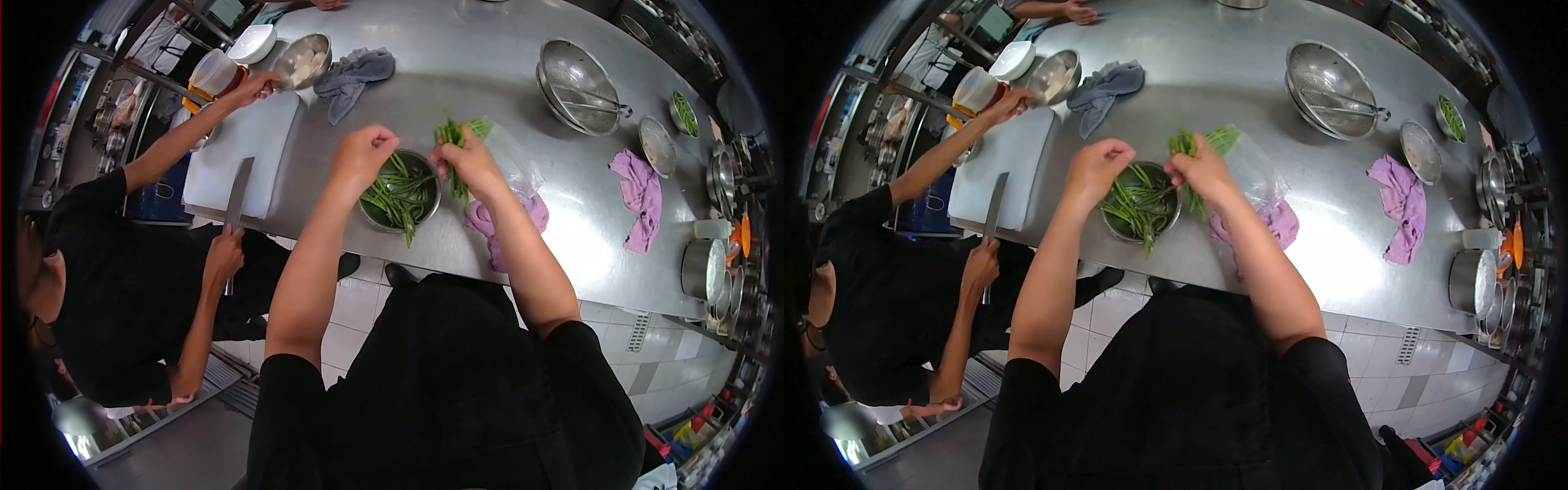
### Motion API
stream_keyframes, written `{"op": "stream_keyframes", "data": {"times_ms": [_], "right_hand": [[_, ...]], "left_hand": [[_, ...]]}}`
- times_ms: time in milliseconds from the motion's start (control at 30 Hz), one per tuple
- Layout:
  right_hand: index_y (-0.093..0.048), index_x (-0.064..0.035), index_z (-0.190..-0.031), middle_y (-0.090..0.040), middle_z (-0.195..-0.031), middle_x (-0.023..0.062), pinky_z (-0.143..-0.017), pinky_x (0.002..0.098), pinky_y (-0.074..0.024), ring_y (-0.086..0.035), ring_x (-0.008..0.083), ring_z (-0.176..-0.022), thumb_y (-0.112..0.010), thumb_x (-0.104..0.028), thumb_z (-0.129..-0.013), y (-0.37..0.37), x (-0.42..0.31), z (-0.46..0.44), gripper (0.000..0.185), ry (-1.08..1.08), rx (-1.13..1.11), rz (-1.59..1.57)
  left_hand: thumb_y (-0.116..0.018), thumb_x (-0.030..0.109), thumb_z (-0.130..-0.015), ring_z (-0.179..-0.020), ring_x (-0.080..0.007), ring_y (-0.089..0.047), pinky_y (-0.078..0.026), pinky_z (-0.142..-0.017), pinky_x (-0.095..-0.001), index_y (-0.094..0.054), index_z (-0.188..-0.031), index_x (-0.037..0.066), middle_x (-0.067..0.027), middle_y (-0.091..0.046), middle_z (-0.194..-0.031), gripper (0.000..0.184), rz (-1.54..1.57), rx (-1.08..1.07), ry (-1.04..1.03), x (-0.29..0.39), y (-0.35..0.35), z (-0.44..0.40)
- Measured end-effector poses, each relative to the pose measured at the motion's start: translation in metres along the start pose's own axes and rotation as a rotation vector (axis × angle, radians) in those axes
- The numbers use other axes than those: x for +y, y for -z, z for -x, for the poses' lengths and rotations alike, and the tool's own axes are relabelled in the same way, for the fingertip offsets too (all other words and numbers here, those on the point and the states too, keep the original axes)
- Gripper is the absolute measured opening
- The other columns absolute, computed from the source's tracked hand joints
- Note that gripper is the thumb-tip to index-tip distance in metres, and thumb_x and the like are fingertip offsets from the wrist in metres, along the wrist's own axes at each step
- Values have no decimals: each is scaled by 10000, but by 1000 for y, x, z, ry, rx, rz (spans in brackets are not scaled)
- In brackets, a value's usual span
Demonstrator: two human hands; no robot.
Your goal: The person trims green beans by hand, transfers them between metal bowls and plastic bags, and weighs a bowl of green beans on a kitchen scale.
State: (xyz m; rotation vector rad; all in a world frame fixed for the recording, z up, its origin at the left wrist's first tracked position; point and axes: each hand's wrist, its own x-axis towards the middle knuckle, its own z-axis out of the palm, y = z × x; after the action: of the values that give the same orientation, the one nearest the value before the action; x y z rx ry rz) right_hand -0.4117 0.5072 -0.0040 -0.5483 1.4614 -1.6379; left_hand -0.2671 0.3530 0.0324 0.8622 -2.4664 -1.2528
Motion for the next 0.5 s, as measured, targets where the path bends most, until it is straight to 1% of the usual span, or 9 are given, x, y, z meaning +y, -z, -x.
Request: {"op": "stream_keyframes", "data": {"times_ms": [33, 67, 133, 167, 233, 267, 333, 433, 500], "right_hand": [[-490, -20, -1019, -620, -811, 108, -552, 292, -483, -561, 146, -593, -591, -43, -848, 5, -1, 1, 201, -1, 0, 0], [-488, -23, -1013, -612, -796, 100, -537, 291, -479, -560, 148, -585, -591, -39, -848, 9, -2, 2, 195, -11, 34, -50], [-487, -31, -991, -591, -759, 82, -498, 289, -465, -550, 148, -562, -592, -34, -853, 13, -1, 4, 174, -21, 93, -126], [-487, -31, -991, -591, -759, 82, -498, 289, -465, -550, 148, -562, -592, -34, -853, 14, -1, 6, 174, -21, 96, -127], [-507, -18, -1044, -585, -755, 76, -503, 286, -466, -547, 146, -563, -599, -36, -857, 16, -1, 8, 209, -24, 94, -139], [-507, -18, -1044, -585, -755, 76, -503, 286, -466, -547, 146, -563, -599, -36, -857, 17, 0, 7, 209, -23, 95, -139], [-514, -4, -1123, -580, -751, 69, -499, 283, -464, -543, 145, -560, -602, -42, -862, 18, 1, 7, 278, -39, 57, -158], [-498, -31, -1052, -581, -738, 75, -473, 285, -437, -539, 145, -541, -616, -35, -850, 20, 0, 7, 235, -45, 78, -195], [-498, -30, -1063, -581, -736, 71, -475, 283, -440, -542, 142, -543, -620, -40, -850, 22, 2, 7, 245, -56, 87, -198]], "left_hand": [[-687, 246, -848, -684, -198, -653, -500, -633, -304, -708, -999, 88, -83, -704, -836, 220, -247, -13, -67, -6, 0, 0], [-687, 246, -848, -684, -198, -653, -500, -633, -304, -708, -999, 88, -83, -704, -836, 220, -247, -14, -67, -13, -4, 0], [-661, 231, -843, -781, -290, -672, -518, -695, -384, -699, -1024, 134, -121, -703, -893, 208, -486, -155, -95, -27, -16, 1], [-661, 231, -843, -781, -290, -672, -518, -695, -384, -699, -1024, 134, -121, -703, -893, 208, -486, -159, -97, -32, -22, 3], [-637, 209, -853, -871, -326, -662, -516, -753, -431, -688, -1048, 147, -121, -705, -953, 211, -683, -209, -56, -34, -36, 6], [-635, 195, -841, -926, -324, -654, -503, -795, -457, -671, -1048, 144, -116, -699, -974, 215, -805, -231, -25, -34, -42, 7], [-643, 195, -833, -926, -322, -654, -501, -795, -459, -662, -1020, 132, -114, -693, -981, 198, -799, -223, -45, -35, -48, 7], [-662, 199, -818, -924, -319, -651, -498, -789, -463, -641, -965, 110, -108, -682, -977, 173, -749, -236, -79, -35, -48, 9], [-672, 203, -811, -922, -318, -650, -497, -783, -465, -629, -939, 100, -104, -676, -966, 170, -703, -250, -84, -35, -50, 14]]}}
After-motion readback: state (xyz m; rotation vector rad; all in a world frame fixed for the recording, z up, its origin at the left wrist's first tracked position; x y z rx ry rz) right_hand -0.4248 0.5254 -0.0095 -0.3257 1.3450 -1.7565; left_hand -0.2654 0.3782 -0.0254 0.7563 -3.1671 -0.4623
